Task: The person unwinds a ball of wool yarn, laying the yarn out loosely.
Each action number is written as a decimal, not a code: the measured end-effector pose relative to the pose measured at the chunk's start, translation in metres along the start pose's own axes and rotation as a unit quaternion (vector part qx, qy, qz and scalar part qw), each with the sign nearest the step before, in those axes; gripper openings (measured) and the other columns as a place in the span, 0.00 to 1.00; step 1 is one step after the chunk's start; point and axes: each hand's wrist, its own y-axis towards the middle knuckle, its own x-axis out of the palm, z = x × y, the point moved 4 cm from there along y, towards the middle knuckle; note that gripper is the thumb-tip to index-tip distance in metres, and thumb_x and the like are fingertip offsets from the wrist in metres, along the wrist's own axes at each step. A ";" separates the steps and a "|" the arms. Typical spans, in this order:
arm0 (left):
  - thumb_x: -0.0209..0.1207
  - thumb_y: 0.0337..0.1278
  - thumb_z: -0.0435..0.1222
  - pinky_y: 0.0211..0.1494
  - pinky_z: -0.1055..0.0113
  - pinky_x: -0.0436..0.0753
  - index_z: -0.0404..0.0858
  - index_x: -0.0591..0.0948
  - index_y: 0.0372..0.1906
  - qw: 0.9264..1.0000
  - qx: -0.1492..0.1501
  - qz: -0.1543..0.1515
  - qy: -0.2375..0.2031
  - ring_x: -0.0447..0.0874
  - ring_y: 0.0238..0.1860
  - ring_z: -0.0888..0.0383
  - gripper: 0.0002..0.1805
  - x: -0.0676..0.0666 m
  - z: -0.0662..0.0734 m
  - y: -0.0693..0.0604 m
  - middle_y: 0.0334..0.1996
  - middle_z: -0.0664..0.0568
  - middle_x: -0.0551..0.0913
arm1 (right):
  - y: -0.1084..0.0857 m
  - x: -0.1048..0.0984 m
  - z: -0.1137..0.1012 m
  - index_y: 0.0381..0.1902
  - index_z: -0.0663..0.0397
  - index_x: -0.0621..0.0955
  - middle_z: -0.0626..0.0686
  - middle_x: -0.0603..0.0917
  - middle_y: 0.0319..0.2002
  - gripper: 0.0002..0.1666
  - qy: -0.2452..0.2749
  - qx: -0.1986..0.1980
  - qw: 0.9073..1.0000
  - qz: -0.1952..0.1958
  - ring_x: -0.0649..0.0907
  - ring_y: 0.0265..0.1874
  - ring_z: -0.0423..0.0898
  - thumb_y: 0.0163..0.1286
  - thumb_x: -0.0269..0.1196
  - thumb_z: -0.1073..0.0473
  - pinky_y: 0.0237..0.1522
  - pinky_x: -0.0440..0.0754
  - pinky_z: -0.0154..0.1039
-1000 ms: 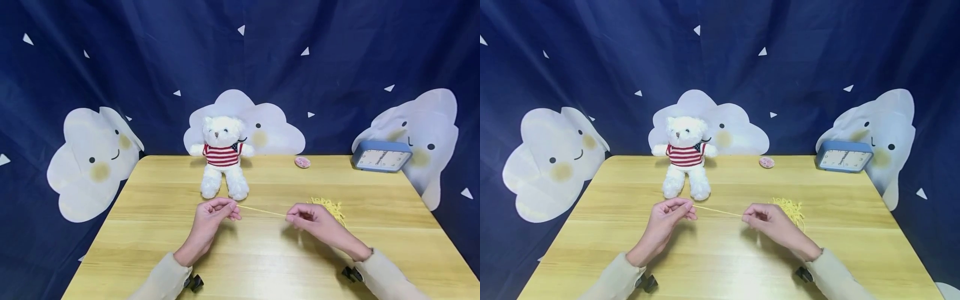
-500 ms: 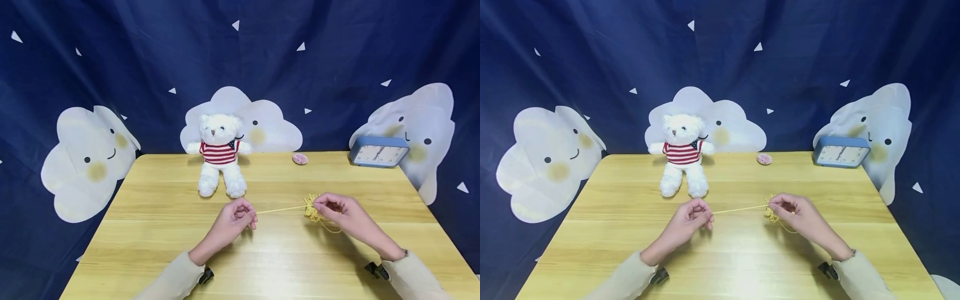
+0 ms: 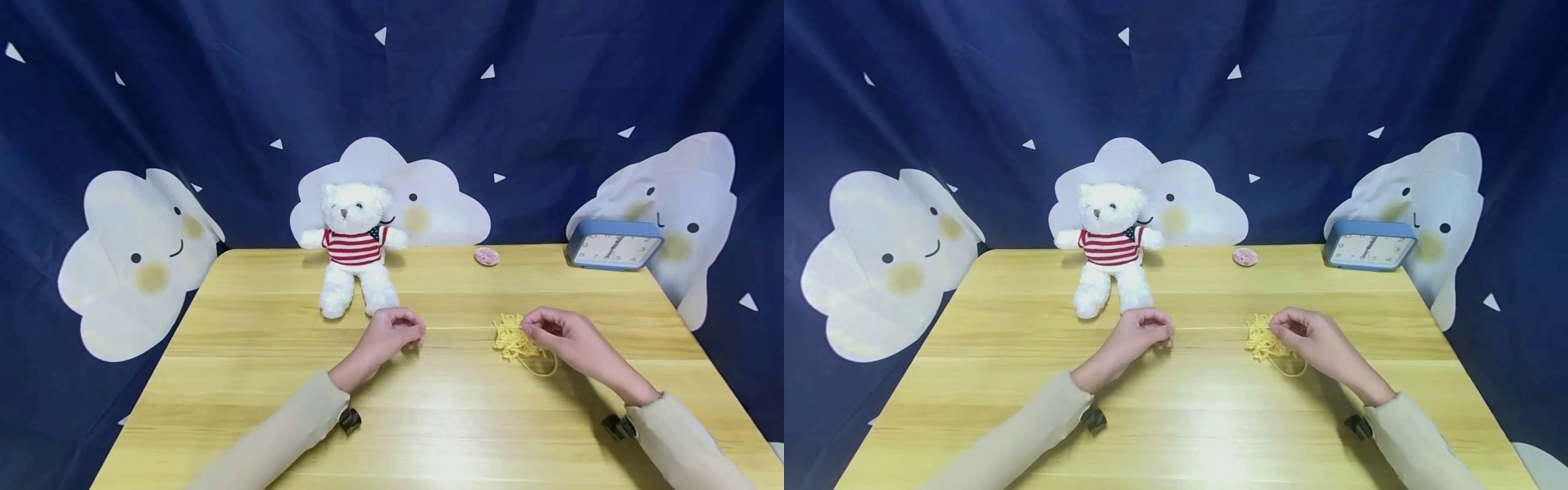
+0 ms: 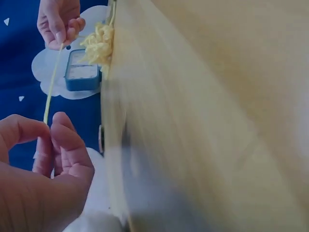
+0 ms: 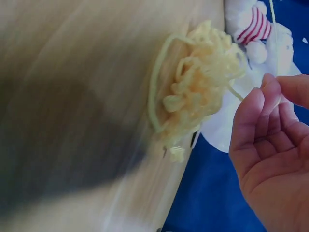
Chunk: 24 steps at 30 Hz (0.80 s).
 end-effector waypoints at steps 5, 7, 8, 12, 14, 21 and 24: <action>0.63 0.66 0.26 0.32 0.70 0.83 0.24 0.86 0.43 0.999 -0.031 -0.003 0.034 0.83 0.29 0.56 0.07 0.007 -0.005 0.018 0.32 0.39 0.87 | 0.007 0.000 0.010 0.44 0.55 0.88 0.49 0.83 0.31 0.03 -0.015 0.016 1.000 -0.002 0.77 0.27 0.40 0.80 0.67 0.63 0.28 0.77 0.35; 0.63 0.64 0.25 0.31 0.71 0.81 0.27 0.88 0.40 0.997 -0.015 -0.003 0.081 0.81 0.28 0.59 0.06 0.011 -0.006 0.025 0.30 0.45 0.86 | 0.008 0.000 0.015 0.43 0.55 0.88 0.49 0.84 0.31 0.03 -0.021 0.023 1.000 -0.003 0.78 0.28 0.41 0.79 0.67 0.64 0.29 0.78 0.35; 0.64 0.62 0.25 0.31 0.71 0.81 0.29 0.88 0.39 0.994 -0.001 -0.002 0.109 0.80 0.27 0.60 0.05 0.013 -0.006 0.027 0.28 0.48 0.86 | 0.009 0.000 0.017 0.43 0.55 0.88 0.49 0.84 0.32 0.02 -0.022 0.029 0.999 -0.004 0.78 0.29 0.41 0.78 0.68 0.64 0.30 0.78 0.35; 0.65 0.58 0.24 0.35 0.73 0.79 0.35 0.90 0.32 0.971 0.057 0.000 0.234 0.77 0.28 0.64 0.06 0.021 -0.003 0.031 0.25 0.58 0.83 | 0.009 0.004 0.026 0.42 0.55 0.88 0.49 0.85 0.35 0.02 -0.020 0.047 0.998 -0.021 0.80 0.32 0.42 0.78 0.68 0.64 0.34 0.80 0.35; 0.66 0.56 0.24 0.37 0.72 0.80 0.38 0.90 0.29 0.955 0.082 -0.008 0.286 0.77 0.28 0.66 0.07 0.025 -0.001 0.032 0.24 0.60 0.82 | 0.009 0.006 0.029 0.42 0.55 0.88 0.48 0.86 0.36 0.02 -0.018 0.056 0.998 -0.028 0.80 0.33 0.42 0.78 0.69 0.63 0.36 0.80 0.35; 0.66 0.49 0.25 0.32 0.71 0.80 0.43 0.88 0.23 0.908 0.151 -0.039 0.390 0.74 0.22 0.67 0.10 0.037 -0.008 0.037 0.18 0.64 0.78 | 0.008 0.009 0.033 0.40 0.53 0.87 0.46 0.83 0.33 0.02 -0.026 0.060 0.997 -0.046 0.78 0.33 0.41 0.77 0.70 0.64 0.35 0.79 0.35; 0.66 0.49 0.27 0.31 0.71 0.78 0.45 0.88 0.24 0.903 0.158 -0.036 0.398 0.73 0.21 0.67 0.09 0.036 -0.022 0.044 0.17 0.65 0.77 | 0.009 0.010 0.033 0.40 0.53 0.86 0.46 0.83 0.34 0.03 -0.026 0.059 0.997 -0.052 0.78 0.33 0.42 0.76 0.70 0.64 0.35 0.79 0.35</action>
